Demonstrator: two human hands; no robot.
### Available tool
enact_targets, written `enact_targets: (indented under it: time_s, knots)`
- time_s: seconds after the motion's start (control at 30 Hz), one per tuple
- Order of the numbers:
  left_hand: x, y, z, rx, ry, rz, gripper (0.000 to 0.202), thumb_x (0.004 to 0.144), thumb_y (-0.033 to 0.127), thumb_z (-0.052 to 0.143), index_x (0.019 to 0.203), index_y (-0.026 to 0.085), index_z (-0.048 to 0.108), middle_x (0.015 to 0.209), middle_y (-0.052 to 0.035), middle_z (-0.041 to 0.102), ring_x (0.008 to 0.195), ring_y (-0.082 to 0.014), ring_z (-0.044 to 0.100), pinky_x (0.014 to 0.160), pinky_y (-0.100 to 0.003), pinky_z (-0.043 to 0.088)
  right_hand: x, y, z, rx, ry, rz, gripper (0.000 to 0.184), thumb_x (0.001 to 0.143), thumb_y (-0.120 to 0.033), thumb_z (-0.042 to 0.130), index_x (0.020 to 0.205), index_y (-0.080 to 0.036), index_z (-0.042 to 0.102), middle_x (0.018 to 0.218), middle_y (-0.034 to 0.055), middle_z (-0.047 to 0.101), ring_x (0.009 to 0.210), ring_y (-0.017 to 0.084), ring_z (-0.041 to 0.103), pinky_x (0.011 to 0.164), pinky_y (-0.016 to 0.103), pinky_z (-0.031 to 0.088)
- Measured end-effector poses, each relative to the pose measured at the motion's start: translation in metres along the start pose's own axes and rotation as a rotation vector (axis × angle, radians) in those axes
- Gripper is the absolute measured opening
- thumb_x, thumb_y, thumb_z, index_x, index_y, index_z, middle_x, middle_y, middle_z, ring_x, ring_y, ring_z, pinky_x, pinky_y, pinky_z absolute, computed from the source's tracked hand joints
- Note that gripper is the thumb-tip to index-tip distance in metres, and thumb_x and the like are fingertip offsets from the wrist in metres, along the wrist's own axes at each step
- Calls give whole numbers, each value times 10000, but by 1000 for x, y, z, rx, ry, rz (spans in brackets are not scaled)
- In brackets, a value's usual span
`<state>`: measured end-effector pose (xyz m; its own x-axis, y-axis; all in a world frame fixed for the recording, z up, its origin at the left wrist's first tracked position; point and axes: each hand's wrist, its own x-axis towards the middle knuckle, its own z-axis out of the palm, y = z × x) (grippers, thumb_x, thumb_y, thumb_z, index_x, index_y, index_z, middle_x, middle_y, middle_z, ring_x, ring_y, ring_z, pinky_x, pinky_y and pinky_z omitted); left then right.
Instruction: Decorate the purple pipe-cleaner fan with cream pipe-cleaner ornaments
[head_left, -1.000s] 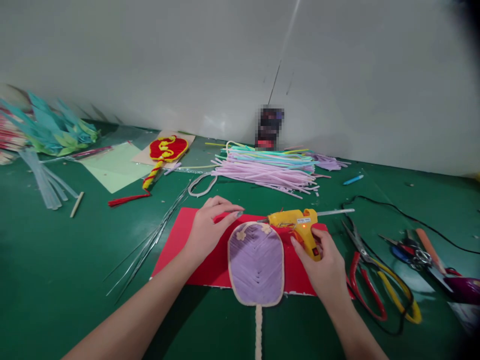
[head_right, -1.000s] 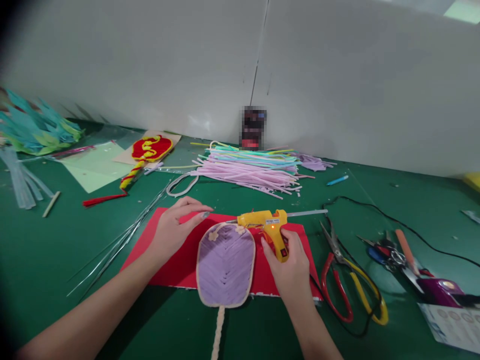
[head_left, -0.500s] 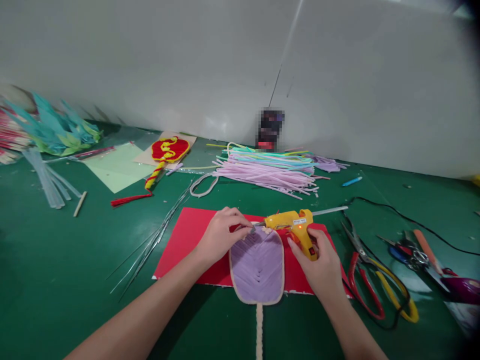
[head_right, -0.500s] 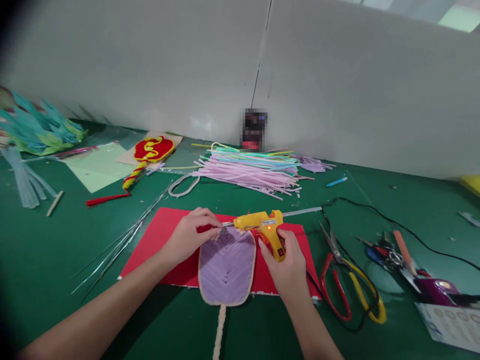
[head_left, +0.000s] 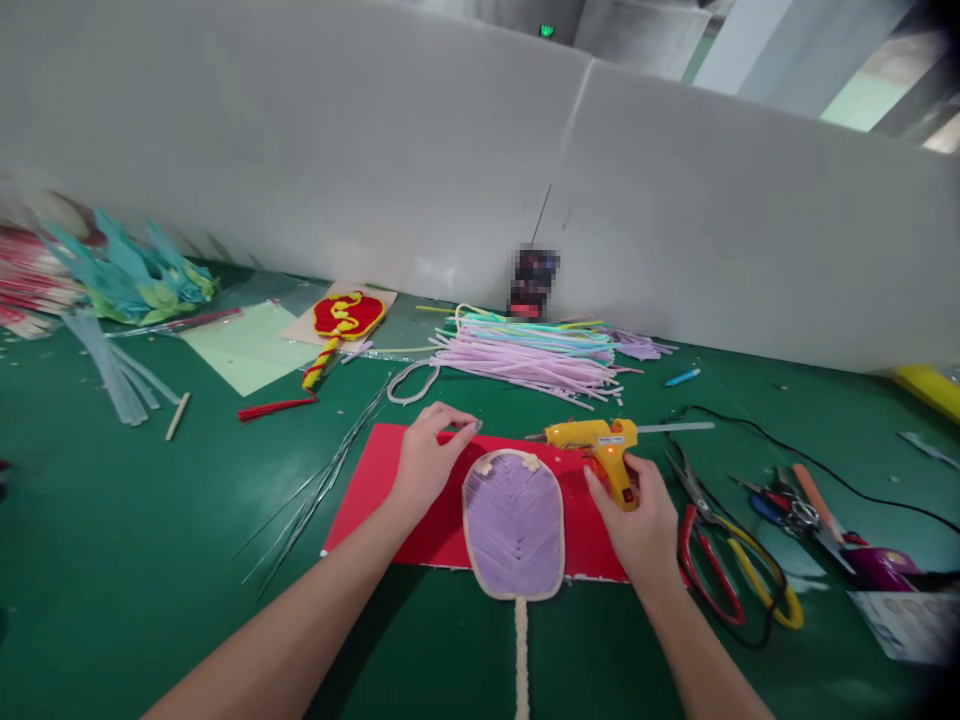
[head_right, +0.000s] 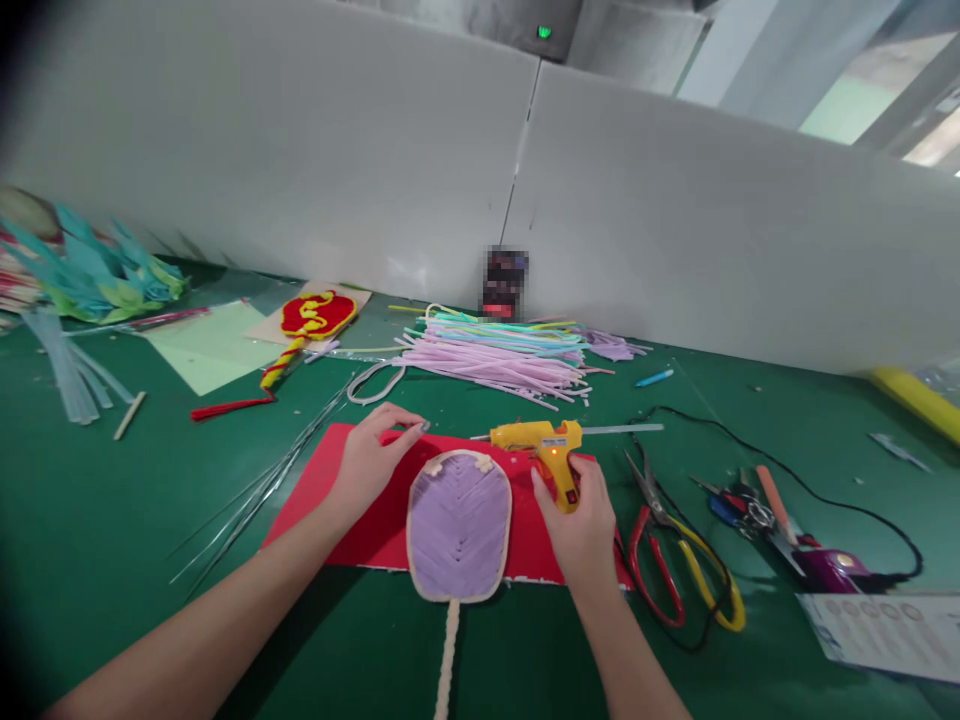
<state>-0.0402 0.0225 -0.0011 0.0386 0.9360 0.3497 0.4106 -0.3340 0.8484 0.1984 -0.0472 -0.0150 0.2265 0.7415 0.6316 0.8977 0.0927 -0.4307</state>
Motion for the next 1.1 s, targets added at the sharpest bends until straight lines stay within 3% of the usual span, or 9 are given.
enact_targets:
  time_s: [0.1,0.2,0.33,0.47,0.53,0.63,0.8,0.97,1.1]
  knots:
    - [-1,0,0,24,-11,24,125,790,281,531,756,195,616,804,-7,606,830,-140,552,760,-271,429,11,0,-11,-76,86,-51,372,739,-408,584,982,-135,512,846,84,562,797,197,553,716,309,464]
    - [-2,0,0,37,-10,44,119,794,274,526,761,196,610,810,-8,602,837,-143,546,755,-271,423,26,8,-24,-141,115,1,416,718,-459,580,966,-128,532,811,77,565,730,189,546,680,301,452]
    - [-2,-1,0,41,-37,43,137,806,275,506,766,198,612,816,-13,602,841,-150,543,761,-281,422,47,35,-37,-194,50,218,461,679,-536,542,904,-133,560,782,83,595,682,204,547,639,313,432]
    - [-1,-1,1,38,-46,26,144,805,283,504,773,198,615,823,-17,600,850,-156,539,766,-292,422,58,68,-34,-297,-109,394,472,651,-569,511,850,-146,572,765,94,607,673,230,547,611,334,416]
    - [-1,-2,1,35,-46,24,142,803,278,505,771,197,617,821,-18,600,847,-157,537,771,-299,422,58,81,-27,-314,-182,382,458,659,-559,497,853,-151,571,778,93,610,683,233,549,617,334,417]
    - [-1,-2,2,28,-51,14,146,798,282,505,768,199,622,820,-21,604,842,-160,540,769,-307,427,50,94,-13,-310,-257,253,425,689,-534,462,823,-147,577,770,95,600,692,227,546,638,335,422]
    - [-1,-4,4,22,-58,-5,158,798,296,501,770,201,623,824,-23,602,850,-164,543,770,-309,430,38,102,2,-332,-196,34,459,739,-530,434,851,-111,586,758,117,579,720,239,524,688,373,428]
    - [0,-5,5,25,-65,-3,147,796,289,506,767,201,621,821,-15,598,849,-157,541,770,-299,426,37,101,2,-319,-183,40,484,748,-562,432,832,-115,595,752,111,580,725,234,526,707,368,432]
    - [0,-5,5,33,-60,7,152,800,293,503,763,201,617,816,-16,599,843,-158,539,771,-303,422,44,99,-9,-315,-97,193,524,692,-611,485,835,-121,605,786,117,601,734,238,546,689,355,433]
